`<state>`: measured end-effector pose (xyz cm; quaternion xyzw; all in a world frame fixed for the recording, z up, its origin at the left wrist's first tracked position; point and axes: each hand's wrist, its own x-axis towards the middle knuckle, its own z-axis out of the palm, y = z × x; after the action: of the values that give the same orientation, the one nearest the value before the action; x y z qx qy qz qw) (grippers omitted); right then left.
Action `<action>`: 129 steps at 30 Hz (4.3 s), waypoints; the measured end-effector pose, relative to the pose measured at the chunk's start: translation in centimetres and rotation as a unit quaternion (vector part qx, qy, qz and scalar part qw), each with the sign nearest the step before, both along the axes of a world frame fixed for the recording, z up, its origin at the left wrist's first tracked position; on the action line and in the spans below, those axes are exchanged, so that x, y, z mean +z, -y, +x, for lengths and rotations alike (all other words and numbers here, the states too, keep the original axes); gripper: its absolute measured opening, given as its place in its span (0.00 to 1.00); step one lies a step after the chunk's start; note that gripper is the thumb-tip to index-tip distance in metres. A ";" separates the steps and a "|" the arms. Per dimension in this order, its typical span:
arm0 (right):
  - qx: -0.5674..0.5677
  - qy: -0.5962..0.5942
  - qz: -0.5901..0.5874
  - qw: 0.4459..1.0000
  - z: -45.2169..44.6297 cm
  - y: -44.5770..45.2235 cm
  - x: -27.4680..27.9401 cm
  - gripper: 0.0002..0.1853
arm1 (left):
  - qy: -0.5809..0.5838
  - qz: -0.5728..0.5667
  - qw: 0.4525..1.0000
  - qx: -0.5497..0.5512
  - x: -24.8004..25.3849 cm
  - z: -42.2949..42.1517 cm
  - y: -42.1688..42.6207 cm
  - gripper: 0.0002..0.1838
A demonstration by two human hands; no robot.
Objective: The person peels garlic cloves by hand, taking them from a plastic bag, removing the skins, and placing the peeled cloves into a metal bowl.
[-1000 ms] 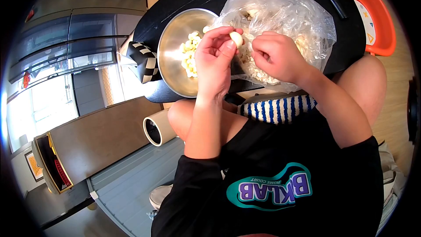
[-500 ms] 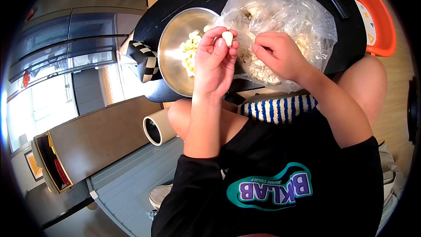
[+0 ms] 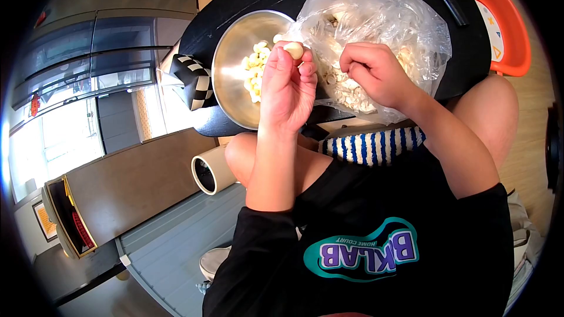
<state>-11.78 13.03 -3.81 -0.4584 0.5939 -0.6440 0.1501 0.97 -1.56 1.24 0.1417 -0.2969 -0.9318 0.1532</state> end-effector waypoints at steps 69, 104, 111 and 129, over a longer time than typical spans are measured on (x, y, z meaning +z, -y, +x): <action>0.011 0.197 -0.033 0.980 -3.3 -3.4 1.9 0.11 | 0.396 -0.746 0.535 -0.013 1.0 3.0 8.6 0.10; 0.002 -0.245 0.490 0.837 -6.0 -7.8 4.0 0.13 | -0.031 -0.859 0.509 -0.048 -3.4 -1.5 -8.4 0.16; -0.053 -0.275 0.564 0.777 -5.7 -7.7 4.5 0.13 | 0.012 -0.877 0.473 -0.086 -3.7 -1.2 -8.5 0.19; -0.086 -0.326 0.449 0.827 -5.3 -6.7 3.0 0.07 | 0.045 -0.868 0.484 -0.102 -3.4 -1.2 -8.4 0.20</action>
<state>-17.04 19.77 -0.85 -0.4707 0.8690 -0.1292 0.0810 -0.24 6.79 -2.21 -0.0524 -0.9738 -0.2030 0.0885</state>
